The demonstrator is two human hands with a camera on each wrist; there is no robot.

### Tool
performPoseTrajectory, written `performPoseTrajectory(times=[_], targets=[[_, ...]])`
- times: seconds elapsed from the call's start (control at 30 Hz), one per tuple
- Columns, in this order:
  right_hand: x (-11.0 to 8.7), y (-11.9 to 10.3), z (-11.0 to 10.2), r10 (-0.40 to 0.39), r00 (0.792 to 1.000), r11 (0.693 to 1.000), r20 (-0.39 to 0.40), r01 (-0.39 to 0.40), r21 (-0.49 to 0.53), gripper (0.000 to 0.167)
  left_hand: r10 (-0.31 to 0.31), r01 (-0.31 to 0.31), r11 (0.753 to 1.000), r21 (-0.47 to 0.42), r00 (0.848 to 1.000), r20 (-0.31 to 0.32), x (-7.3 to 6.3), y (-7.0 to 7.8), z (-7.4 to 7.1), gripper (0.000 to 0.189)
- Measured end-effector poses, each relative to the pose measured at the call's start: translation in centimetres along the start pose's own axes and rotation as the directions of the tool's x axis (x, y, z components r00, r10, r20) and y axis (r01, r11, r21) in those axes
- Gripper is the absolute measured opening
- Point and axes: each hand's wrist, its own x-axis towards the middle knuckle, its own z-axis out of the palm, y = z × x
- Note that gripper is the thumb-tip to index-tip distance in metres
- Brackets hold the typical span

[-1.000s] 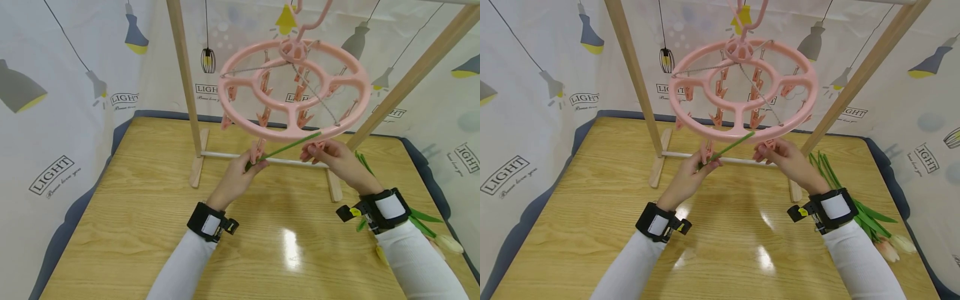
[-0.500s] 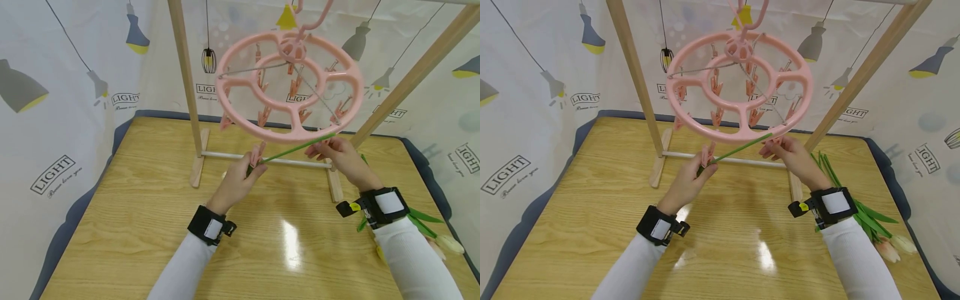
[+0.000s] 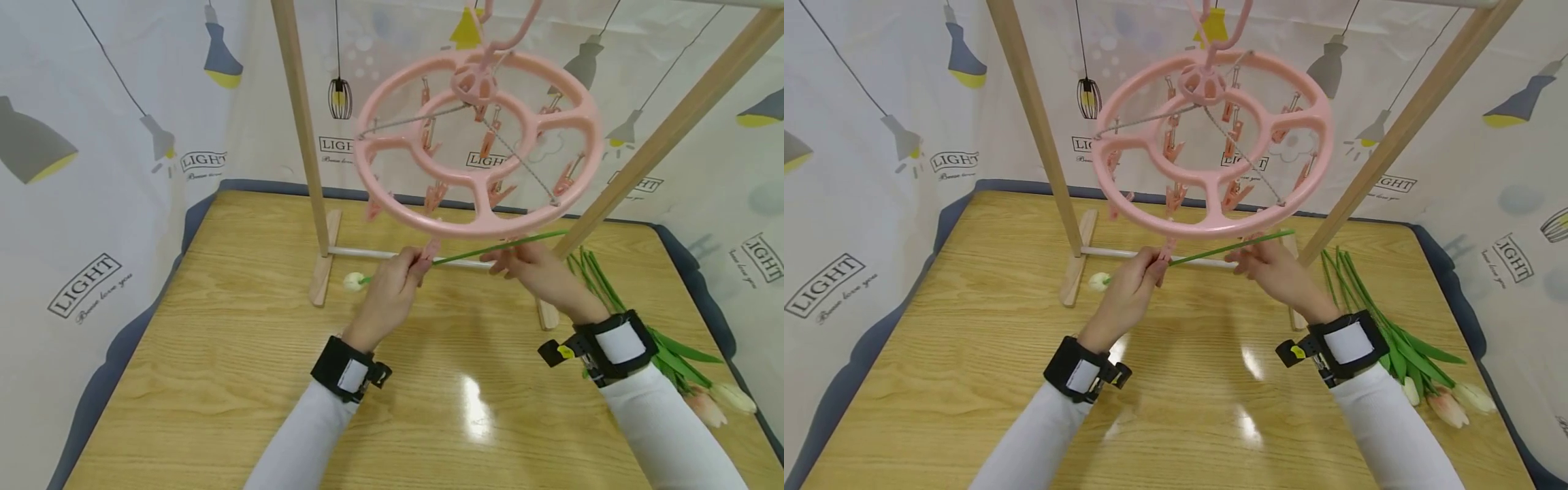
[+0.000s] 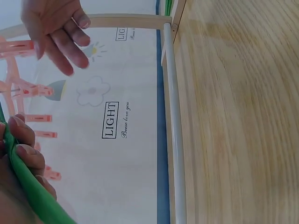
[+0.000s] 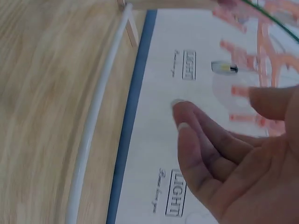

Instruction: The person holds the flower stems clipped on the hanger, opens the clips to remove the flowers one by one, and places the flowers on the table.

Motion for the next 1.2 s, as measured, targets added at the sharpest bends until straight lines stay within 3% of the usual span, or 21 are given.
performPoseTrajectory(times=[0.13, 0.23, 0.3, 0.47, 0.67, 0.73, 0.83, 0.9, 1.07, 1.2], targets=[[0.0, -0.9, 1.1, -0.031, 0.988, 0.999, 0.149, 0.035, -0.026, 0.045, -0.034, 0.033, 0.999, 0.008, 0.999, 0.017, -0.1, -0.1, 0.1, 0.027], [-0.1, -1.4, 1.6, -0.076, 0.976, 0.993, 0.205, 0.056, 0.102, 0.047, -0.058, 0.058, 0.998, -0.007, 0.998, 0.03, -0.2, 0.1, 0.0, 0.03], [-0.2, -1.6, 1.8, -0.106, 0.974, 0.975, 0.2, 0.063, 0.211, 0.048, -0.067, 0.068, 0.998, -0.015, 0.997, 0.037, -0.3, 0.2, 0.0, 0.034], [-0.6, -1.7, 2.4, -0.158, 0.984, 0.89, 0.087, 0.103, 0.445, 0.048, -0.071, 0.071, 0.997, -0.013, 0.996, 0.06, -0.4, 0.3, -0.1, 0.044], [-0.7, -1.8, 3.1, -0.201, 0.976, 0.842, -0.089, 0.218, 0.494, 0.038, -0.091, 0.094, 0.994, -0.047, 0.994, 0.061, -0.3, 0.9, -0.2, 0.039], [-0.8, -1.8, 3.3, -0.22, 0.966, 0.815, -0.139, 0.26, 0.518, 0.034, -0.065, 0.068, 0.996, -0.06, 0.997, 0.037, -0.3, 1.1, -0.1, 0.036], [-0.8, -1.8, 3.4, -0.246, 0.944, 0.749, -0.219, 0.328, 0.575, 0.027, 0.004, -0.004, 0.998, -0.069, 1.0, -0.011, -0.2, 1.4, -0.1, 0.031], [-0.9, -1.8, 3.4, -0.244, 0.931, 0.728, -0.27, 0.36, 0.583, 0.024, 0.051, -0.053, 0.996, -0.067, 0.998, -0.025, -0.1, 1.6, -0.1, 0.033], [-1.2, -2.0, 3.3, -0.251, 0.91, 0.678, -0.331, 0.409, 0.611, 0.024, 0.157, -0.157, 0.987, -0.033, 0.988, 0.004, 0.2, 1.7, -0.1, 0.037], [-1.5, -2.0, 3.1, -0.309, 0.897, 0.564, -0.315, 0.44, 0.699, 0.028, 0.186, -0.185, 0.982, -0.031, 0.982, 0.037, 0.3, 1.8, -0.1, 0.03]])
